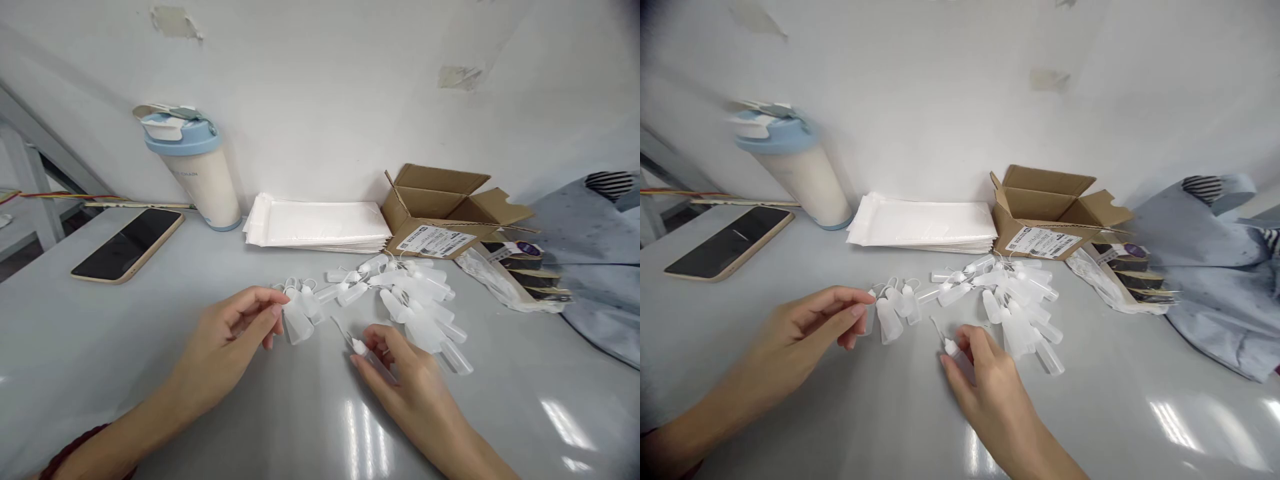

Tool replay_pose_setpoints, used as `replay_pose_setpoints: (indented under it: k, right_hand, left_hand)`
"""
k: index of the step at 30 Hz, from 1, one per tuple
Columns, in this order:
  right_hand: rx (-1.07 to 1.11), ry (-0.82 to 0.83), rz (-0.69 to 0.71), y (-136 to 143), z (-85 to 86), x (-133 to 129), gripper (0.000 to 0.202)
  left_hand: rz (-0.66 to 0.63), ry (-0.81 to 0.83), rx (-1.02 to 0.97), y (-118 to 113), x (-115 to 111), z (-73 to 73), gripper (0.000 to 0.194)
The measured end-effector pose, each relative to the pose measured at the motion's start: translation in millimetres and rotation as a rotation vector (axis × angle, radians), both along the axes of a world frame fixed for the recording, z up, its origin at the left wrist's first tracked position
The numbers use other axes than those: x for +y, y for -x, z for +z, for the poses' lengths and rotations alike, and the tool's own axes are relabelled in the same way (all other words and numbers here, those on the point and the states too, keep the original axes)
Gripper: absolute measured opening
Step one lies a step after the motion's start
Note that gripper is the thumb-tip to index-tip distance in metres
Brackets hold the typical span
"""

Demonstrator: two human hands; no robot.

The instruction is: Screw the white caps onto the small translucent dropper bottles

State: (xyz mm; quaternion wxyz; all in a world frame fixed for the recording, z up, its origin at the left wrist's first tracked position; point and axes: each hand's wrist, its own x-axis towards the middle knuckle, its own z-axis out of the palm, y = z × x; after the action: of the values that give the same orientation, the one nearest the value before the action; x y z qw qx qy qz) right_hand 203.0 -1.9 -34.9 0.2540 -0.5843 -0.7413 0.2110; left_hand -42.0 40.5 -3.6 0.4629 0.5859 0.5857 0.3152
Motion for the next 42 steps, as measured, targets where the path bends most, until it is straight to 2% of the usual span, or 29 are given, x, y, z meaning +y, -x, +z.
replay_pose_setpoints:
  k: [4,9,11,18,25,28,34,42]
  right_hand:
    - [0.122,-0.040,0.085,3.1,10.3,-2.2,0.005]
    - [0.210,-0.163,0.172,5.8,17.6,-3.4,0.008]
    - [0.230,-0.168,0.196,6.4,19.1,-3.6,0.010]
    - [0.284,-0.154,0.262,8.1,19.9,-4.3,0.014]
    - [0.309,-0.135,0.294,8.6,19.5,-5.5,0.014]
    - [0.330,-0.125,0.295,9.9,19.4,-5.9,0.014]
    - [0.350,-0.037,0.289,13.1,22.1,-7.9,0.006]
    - [0.386,-0.047,0.279,11.8,22.6,-8.5,0.008]
  left_hand:
    - [-0.089,-0.027,0.061,-4.2,-8.2,0.6,0.023]
    - [-0.092,-0.021,0.096,-13.0,-18.3,4.7,0.027]
    - [-0.107,-0.022,0.103,-14.5,-19.7,5.4,0.028]
    - [-0.291,-0.121,0.142,-9.5,-16.9,-0.9,0.025]
    - [-0.365,-0.217,0.143,-9.8,-15.1,2.6,0.019]
    - [-0.359,-0.164,0.132,-13.4,-16.7,4.5,0.020]
    - [-0.382,0.131,-0.018,-22.3,-23.4,3.4,0.024]
    - [-0.375,0.204,-0.112,-23.7,-21.8,4.0,0.024]
